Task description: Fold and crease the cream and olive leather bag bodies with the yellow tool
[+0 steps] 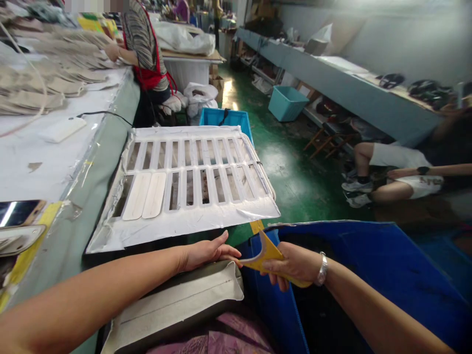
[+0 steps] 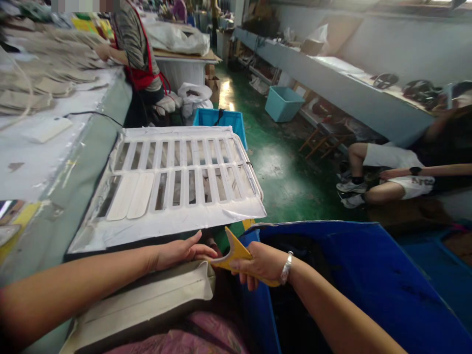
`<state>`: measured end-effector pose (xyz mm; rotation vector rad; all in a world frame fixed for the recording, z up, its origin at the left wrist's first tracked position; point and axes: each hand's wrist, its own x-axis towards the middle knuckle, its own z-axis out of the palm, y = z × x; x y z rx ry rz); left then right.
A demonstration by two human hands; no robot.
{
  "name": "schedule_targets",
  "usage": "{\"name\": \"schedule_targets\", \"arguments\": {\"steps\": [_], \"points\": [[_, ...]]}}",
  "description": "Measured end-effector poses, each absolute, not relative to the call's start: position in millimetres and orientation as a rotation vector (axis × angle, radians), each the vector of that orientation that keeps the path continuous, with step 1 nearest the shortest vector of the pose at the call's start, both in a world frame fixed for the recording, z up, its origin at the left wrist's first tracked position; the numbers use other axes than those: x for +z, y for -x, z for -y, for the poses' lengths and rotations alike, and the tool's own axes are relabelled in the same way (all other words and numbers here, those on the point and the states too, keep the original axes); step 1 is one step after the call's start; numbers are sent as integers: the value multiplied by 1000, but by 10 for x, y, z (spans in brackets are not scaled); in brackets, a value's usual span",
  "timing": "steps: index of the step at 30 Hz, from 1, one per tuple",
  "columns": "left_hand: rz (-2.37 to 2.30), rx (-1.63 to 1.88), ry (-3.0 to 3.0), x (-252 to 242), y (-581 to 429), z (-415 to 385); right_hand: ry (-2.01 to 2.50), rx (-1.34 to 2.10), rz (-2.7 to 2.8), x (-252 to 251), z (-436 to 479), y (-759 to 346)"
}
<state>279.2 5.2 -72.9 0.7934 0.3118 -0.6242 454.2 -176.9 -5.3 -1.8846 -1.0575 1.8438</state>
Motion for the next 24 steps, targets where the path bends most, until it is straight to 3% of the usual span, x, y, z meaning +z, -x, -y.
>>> {"name": "schedule_targets", "arguments": {"steps": [4,8,11,17,24], "points": [[-305,-601,-764,-719,-2774,-24,1861,2236,940,-221,1605,-4456],[-293,-604,-750,-729,-2757,-9,1963,2225,1172,-296,1331,-4422],[-362,-589,-749,-775,-2749,-6,2068,1928,1524,-285,1230,-4402],[-290,-603,-772,-774,-2722,-4,2439,924,1903,-345,1327,-4186],[-231,-739,-875,-786,-2613,-53,2496,736,1757,-513,1256,-3965]]}}
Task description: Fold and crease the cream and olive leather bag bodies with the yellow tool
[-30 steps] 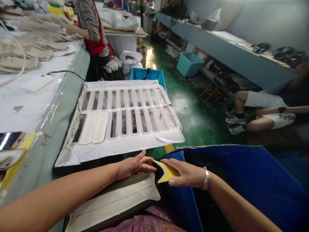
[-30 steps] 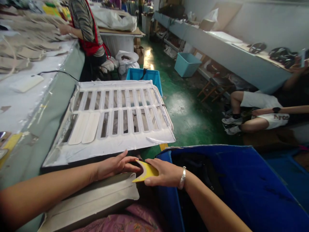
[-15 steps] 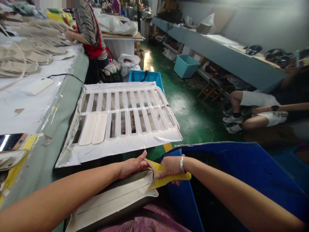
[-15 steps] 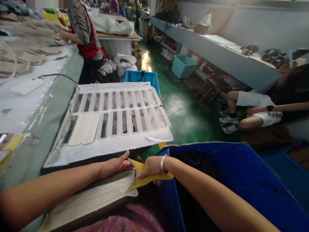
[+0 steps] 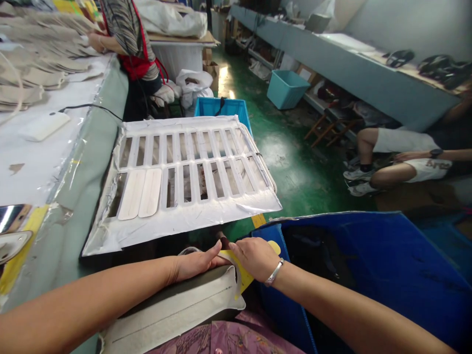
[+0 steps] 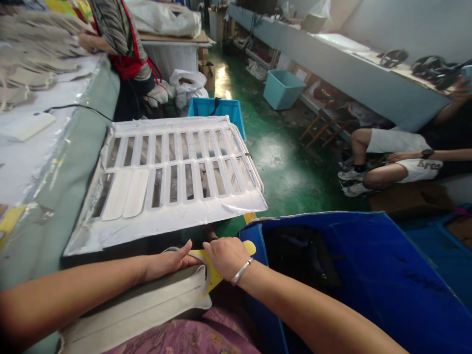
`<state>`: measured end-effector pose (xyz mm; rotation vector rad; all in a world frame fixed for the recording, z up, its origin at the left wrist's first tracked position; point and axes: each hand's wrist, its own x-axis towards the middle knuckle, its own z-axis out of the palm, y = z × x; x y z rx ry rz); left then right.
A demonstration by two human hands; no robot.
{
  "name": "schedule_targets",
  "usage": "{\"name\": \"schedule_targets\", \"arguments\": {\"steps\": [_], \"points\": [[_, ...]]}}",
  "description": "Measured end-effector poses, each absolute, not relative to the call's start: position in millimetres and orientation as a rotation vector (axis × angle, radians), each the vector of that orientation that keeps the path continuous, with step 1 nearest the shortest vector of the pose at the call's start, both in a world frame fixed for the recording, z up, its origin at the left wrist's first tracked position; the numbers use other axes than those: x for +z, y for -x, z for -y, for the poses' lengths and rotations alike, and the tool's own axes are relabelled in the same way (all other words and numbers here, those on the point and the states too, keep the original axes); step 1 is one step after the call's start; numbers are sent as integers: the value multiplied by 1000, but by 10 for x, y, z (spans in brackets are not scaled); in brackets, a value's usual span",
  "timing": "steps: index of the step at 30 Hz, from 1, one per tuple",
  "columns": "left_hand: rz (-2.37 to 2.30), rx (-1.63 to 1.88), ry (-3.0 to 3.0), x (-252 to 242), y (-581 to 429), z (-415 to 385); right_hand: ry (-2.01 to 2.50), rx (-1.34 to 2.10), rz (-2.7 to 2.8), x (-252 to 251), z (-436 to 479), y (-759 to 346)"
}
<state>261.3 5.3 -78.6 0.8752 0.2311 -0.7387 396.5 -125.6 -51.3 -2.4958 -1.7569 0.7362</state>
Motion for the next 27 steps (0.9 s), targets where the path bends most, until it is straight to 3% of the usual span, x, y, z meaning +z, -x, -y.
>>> {"name": "schedule_targets", "arguments": {"steps": [10,16,27], "points": [[-359,-711,-576,-933,-2601,-33,2480,555,1950,-532,1104,-3931],[-423,-650,-886,-949,-2532,-44,2293,589,2163,-537,1010,-3951],[-398,-657,-1417,-917,-2520,-89,2319,574,2003,-574,1157,-3846]]}}
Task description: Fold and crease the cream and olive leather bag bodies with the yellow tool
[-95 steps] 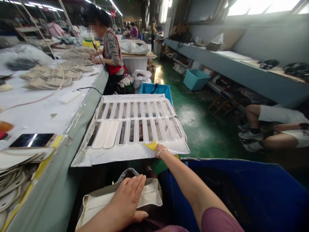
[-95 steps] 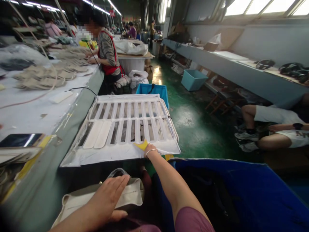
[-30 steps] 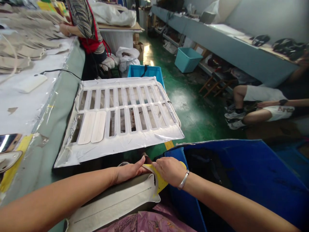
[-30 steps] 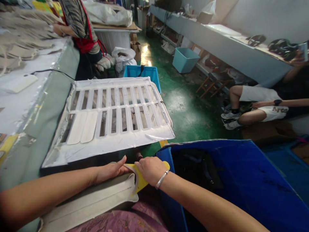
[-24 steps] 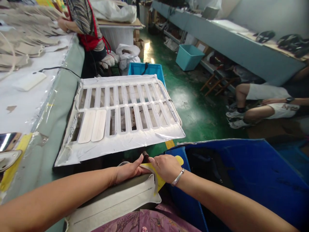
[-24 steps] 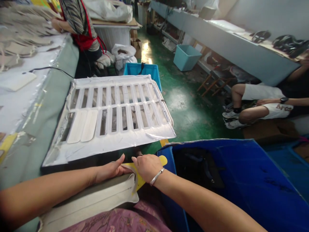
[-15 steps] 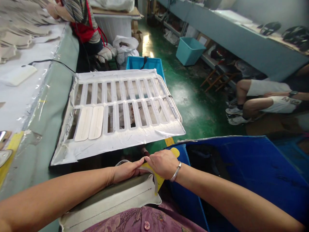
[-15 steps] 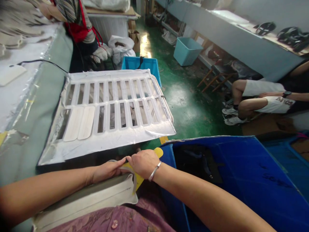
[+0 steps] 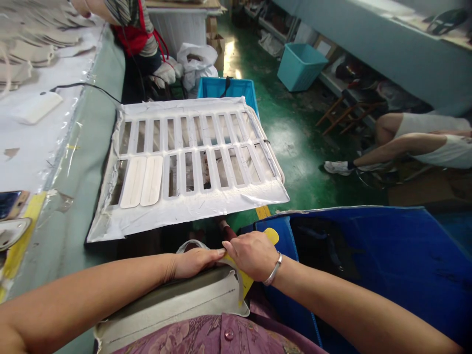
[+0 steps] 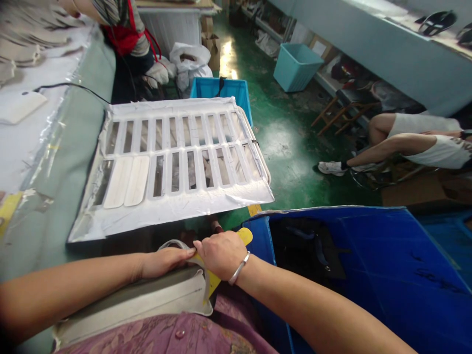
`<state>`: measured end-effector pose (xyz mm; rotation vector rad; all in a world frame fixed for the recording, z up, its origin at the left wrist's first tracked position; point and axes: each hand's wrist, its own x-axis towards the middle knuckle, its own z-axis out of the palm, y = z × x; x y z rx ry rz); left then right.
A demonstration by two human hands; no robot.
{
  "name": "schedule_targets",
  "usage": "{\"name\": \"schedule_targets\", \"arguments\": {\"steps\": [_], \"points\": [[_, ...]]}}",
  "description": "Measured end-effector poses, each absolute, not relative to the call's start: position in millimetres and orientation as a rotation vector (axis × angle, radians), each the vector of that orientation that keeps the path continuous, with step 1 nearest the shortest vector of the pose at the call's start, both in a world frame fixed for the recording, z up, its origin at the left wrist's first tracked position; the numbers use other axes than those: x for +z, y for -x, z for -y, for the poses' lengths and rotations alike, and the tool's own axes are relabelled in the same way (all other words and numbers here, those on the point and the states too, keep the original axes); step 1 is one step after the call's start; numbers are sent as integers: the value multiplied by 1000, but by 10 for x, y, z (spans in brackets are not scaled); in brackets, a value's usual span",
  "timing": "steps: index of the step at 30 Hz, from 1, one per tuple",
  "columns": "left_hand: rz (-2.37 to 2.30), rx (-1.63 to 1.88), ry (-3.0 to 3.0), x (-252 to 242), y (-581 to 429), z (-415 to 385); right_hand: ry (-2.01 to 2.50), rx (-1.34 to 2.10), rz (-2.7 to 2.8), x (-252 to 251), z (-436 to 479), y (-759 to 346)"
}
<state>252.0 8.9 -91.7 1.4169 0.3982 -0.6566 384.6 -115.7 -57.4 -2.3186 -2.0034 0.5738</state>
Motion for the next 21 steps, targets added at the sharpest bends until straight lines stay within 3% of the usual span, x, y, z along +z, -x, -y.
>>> {"name": "schedule_targets", "arguments": {"steps": [7,21], "points": [[-120,-647,-1656,-929,-2492,-131,2283,511,2059,-563,1185,-3825],[-1,-719,-1620,-891,-2473,-137,2284,478,2074,-554,1256,-3760]]}}
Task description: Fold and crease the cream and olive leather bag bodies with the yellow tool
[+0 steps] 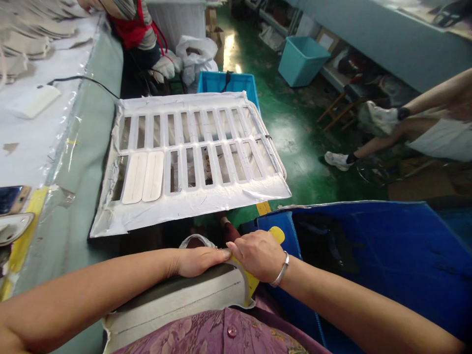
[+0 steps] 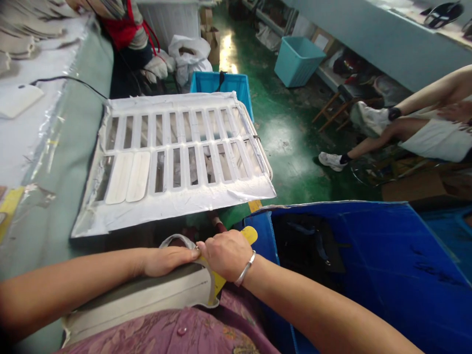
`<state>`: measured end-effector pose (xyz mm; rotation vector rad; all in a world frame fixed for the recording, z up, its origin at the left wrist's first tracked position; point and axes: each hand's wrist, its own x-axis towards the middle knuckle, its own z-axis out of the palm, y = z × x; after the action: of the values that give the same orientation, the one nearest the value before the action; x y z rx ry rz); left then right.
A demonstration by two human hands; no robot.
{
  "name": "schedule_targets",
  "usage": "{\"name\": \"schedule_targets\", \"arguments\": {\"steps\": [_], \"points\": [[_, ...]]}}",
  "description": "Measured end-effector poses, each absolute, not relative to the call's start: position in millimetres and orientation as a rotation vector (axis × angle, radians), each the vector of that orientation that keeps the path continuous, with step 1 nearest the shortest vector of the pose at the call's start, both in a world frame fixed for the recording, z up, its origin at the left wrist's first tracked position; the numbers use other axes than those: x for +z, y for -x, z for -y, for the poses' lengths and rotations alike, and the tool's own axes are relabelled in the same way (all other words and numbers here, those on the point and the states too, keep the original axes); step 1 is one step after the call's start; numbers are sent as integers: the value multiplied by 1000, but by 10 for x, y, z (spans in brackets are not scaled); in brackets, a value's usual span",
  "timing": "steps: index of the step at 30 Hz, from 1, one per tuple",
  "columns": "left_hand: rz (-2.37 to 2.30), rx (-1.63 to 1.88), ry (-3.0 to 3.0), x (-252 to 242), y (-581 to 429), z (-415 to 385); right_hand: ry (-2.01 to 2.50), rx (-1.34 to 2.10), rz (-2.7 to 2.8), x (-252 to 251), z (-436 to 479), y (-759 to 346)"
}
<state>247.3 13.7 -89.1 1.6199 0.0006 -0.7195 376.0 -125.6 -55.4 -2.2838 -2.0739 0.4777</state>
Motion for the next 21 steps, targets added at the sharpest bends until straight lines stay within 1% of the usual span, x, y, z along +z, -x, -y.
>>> {"name": "schedule_targets", "arguments": {"steps": [5,8,12,14,16,18,21], "points": [[119,-670,-1607,-859,-2532,-154,2369,546,1928,-565,1275,-3656],[45,-679,-1645,-836,-2556,-187,2432,593,1862,-560,1257,-3658],[-105,-783,-1654,-677,-2527,-289,2398,775,1722,-463,1307,-3864],[-203,-813,-1640,-583,-2487,-342,2269,889,1472,-350,1357,-4010],[-211,-755,-1654,-513,-2445,-366,2047,965,1175,-207,1382,-4095],[-141,-703,-1671,-474,-2419,-360,1717,990,938,-67,1345,-4076],[-84,-715,-1644,-458,-2417,-329,1213,1022,705,59,1169,-3891]]}}
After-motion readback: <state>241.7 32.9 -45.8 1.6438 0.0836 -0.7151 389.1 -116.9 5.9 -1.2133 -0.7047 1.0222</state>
